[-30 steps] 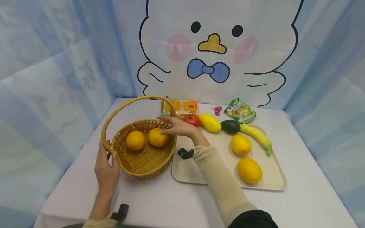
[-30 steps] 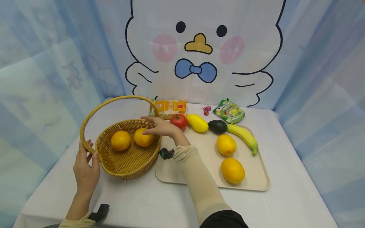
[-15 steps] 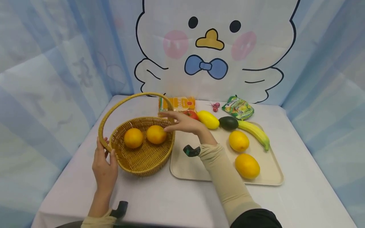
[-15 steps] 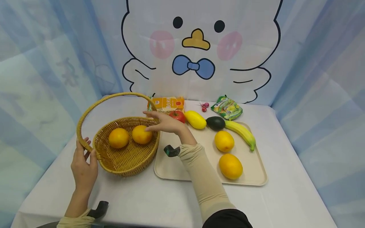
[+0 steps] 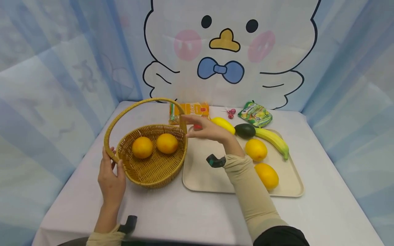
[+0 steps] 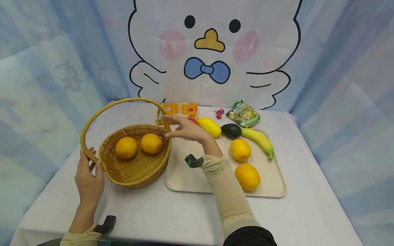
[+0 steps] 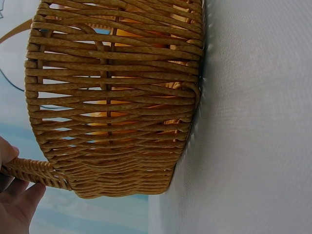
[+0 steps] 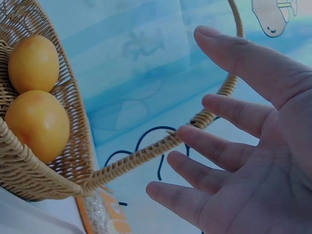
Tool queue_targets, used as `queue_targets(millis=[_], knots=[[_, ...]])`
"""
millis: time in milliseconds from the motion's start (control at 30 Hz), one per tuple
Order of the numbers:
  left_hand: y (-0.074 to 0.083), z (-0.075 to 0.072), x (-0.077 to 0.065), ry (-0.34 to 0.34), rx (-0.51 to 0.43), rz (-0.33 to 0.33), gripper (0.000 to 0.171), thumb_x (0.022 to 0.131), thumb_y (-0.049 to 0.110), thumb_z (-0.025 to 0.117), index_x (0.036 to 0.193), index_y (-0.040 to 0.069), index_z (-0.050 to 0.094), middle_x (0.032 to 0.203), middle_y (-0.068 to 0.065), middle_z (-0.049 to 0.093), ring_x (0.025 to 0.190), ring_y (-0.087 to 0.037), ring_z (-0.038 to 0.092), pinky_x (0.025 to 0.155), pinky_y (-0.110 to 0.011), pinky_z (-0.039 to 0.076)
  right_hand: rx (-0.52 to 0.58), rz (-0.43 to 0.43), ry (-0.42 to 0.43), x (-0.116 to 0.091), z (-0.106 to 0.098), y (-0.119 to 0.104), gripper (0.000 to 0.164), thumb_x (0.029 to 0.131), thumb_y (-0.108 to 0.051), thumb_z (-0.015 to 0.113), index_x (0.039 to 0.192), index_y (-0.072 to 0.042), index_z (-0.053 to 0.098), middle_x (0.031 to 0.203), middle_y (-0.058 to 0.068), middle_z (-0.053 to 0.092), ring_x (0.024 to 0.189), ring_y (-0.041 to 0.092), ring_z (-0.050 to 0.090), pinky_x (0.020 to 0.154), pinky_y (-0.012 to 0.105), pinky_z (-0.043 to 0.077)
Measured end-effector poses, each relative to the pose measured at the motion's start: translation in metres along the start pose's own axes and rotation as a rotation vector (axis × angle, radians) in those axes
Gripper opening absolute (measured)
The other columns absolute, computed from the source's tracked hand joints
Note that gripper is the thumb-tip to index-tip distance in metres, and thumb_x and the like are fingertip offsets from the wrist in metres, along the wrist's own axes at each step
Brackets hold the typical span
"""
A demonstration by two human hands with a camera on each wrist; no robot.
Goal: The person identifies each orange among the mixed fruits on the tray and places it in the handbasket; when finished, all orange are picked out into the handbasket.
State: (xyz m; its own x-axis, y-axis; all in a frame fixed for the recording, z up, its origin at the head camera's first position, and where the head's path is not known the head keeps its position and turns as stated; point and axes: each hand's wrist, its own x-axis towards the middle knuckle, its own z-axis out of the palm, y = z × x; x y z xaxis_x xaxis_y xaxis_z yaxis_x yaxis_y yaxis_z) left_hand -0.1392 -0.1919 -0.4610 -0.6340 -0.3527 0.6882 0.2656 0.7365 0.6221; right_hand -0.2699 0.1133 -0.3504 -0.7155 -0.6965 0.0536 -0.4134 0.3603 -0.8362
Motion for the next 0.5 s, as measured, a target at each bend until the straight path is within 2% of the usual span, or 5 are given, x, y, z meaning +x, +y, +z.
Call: queue_targets(millis=[267,367,500], knots=[[0.0,0.001,0.0,0.015,-0.006,0.005,0.062,0.093,0.004,0.054,0.149,0.009,0.028,0.132,-0.02,0.054,0.119,-0.034,0.055,0.101,-0.015,0.045,0.029,0.088,0.065,-0.02,-0.019,0.001,0.068,0.087,-0.03,0.066,0.147,-0.027,0.033,0.153,0.002,0.034,0.139,0.021,0.034,0.116,0.051,0.034],[0.0,0.001,0.0,0.018,-0.006,0.009,0.061,0.093,0.004,0.054,0.148,0.009,0.028,0.133,-0.019,0.054,0.12,-0.034,0.055,0.101,-0.021,0.047,0.032,0.083,0.092,-0.027,-0.026,0.002,0.069,0.087,-0.03,0.066,0.147,-0.024,0.033,0.153,0.004,0.034,0.141,0.021,0.032,0.118,0.05,0.031],[0.0,0.001,0.0,0.003,0.009,-0.004,0.063,0.093,0.003,0.054,0.149,0.009,0.027,0.136,-0.017,0.053,0.122,-0.03,0.054,0.099,-0.031,0.049,0.015,0.084,0.135,-0.038,-0.035,0.003,0.067,0.087,-0.031,0.066,0.146,-0.025,0.034,0.153,0.0,0.035,0.142,0.017,0.031,0.119,0.046,0.031]])
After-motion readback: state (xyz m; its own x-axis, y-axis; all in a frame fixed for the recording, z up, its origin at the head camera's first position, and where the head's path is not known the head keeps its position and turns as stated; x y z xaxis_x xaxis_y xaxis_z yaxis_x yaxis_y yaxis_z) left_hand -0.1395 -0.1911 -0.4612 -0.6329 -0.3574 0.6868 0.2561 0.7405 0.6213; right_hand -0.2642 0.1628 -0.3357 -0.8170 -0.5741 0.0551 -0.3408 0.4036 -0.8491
